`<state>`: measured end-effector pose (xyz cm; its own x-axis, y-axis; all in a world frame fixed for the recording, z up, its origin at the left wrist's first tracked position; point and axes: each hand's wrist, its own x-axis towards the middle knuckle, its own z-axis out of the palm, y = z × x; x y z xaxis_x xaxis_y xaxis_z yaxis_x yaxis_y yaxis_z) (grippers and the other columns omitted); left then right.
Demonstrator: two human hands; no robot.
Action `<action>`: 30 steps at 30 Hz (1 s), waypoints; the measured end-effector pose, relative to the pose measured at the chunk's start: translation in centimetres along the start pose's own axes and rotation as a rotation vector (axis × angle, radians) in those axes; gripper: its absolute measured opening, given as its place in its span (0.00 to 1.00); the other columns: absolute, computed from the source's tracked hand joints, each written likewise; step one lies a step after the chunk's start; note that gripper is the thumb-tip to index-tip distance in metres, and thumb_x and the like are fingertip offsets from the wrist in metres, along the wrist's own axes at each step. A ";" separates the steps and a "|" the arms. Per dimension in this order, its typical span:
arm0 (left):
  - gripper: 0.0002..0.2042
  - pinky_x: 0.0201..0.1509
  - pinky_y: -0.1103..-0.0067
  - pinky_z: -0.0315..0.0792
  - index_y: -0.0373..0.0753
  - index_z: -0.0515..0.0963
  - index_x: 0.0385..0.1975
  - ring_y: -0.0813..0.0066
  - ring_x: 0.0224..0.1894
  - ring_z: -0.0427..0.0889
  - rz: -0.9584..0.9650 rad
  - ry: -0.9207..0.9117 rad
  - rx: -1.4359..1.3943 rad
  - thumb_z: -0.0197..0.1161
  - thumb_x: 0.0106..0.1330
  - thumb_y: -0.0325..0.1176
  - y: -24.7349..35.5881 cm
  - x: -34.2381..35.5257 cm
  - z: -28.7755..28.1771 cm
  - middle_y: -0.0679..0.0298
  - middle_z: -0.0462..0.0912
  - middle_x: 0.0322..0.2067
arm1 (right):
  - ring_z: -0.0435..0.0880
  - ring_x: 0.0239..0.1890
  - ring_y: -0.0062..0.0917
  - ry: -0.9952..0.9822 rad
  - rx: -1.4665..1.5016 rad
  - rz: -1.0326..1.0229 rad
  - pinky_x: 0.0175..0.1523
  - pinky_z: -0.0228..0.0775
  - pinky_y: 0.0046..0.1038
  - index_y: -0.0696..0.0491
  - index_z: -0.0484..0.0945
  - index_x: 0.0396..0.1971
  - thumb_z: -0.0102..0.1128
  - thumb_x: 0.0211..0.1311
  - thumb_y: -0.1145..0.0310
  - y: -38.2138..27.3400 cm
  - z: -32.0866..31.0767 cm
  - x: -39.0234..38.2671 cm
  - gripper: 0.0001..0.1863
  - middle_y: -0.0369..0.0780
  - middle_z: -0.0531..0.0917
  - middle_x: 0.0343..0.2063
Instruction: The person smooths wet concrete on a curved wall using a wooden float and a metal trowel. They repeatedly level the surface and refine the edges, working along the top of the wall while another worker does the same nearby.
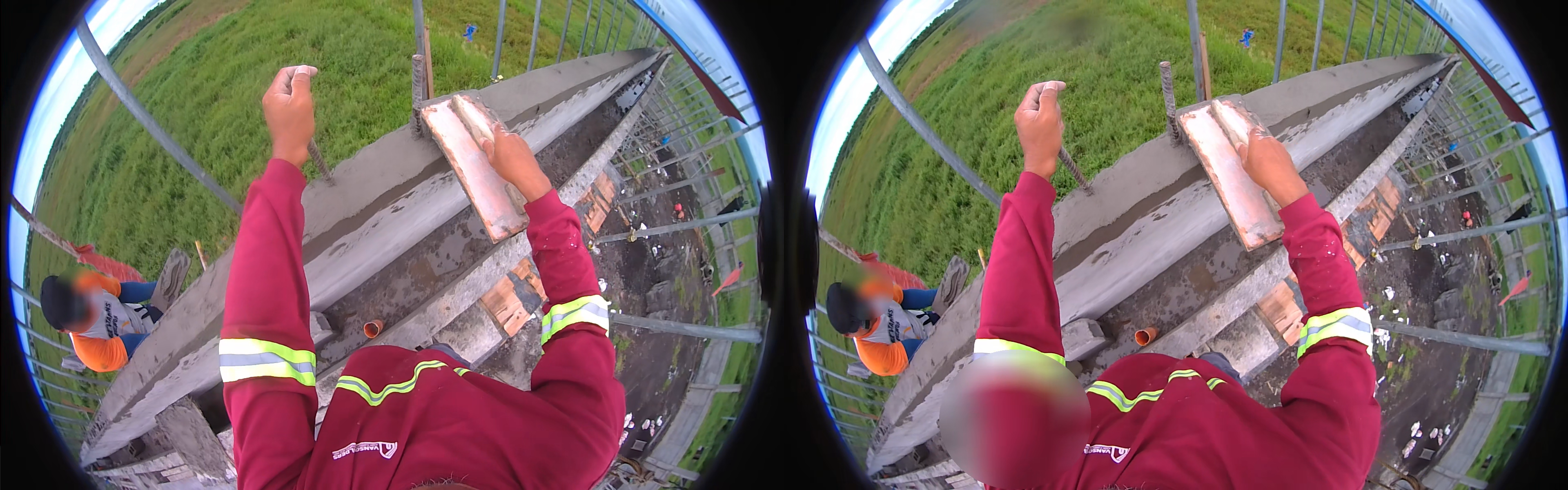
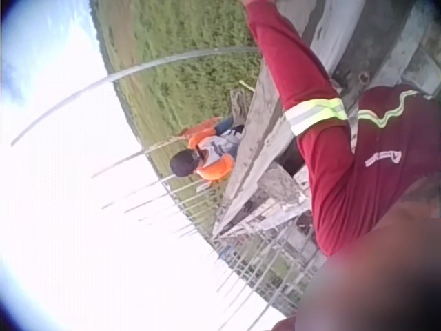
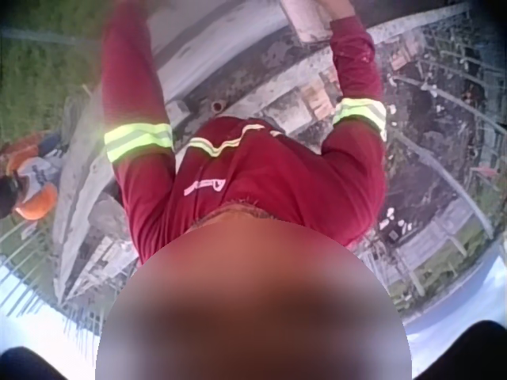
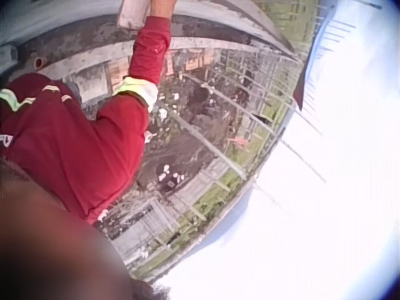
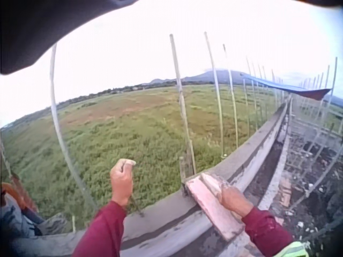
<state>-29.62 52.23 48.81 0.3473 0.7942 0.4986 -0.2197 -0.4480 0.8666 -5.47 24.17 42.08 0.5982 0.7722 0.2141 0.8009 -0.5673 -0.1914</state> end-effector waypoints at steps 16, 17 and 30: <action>0.13 0.27 0.81 0.55 0.36 0.84 0.40 0.88 0.22 0.58 0.033 0.006 0.044 0.58 0.76 0.39 -0.1 0.1 -0.1 0.78 0.64 0.20 | 0.85 0.42 0.55 0.007 -0.023 -0.051 0.49 0.76 0.49 0.70 0.73 0.56 0.57 0.69 0.62 -0.8 2.7 1.1 0.26 0.61 0.84 0.35; 0.13 0.27 0.81 0.55 0.36 0.84 0.41 0.88 0.22 0.58 0.024 0.001 0.040 0.58 0.76 0.39 -0.1 0.1 -0.1 0.78 0.64 0.20 | 0.86 0.41 0.54 0.027 -0.003 -0.049 0.48 0.77 0.49 0.69 0.75 0.53 0.58 0.69 0.63 -0.6 2.3 -0.3 0.24 0.60 0.85 0.34; 0.11 0.22 0.84 0.55 0.36 0.82 0.41 0.90 0.19 0.59 0.070 0.011 0.040 0.57 0.76 0.37 -0.3 0.0 0.0 0.79 0.65 0.19 | 0.85 0.37 0.52 0.173 -0.197 -0.181 0.43 0.75 0.49 0.57 0.79 0.54 0.55 0.72 0.46 8.3 -9.1 1.4 0.28 0.57 0.85 0.31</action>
<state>-29.55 52.39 48.53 0.3222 0.7645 0.5583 -0.2064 -0.5188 0.8296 2.27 17.97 49.55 0.4278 0.8151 0.3906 0.8742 -0.4829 0.0503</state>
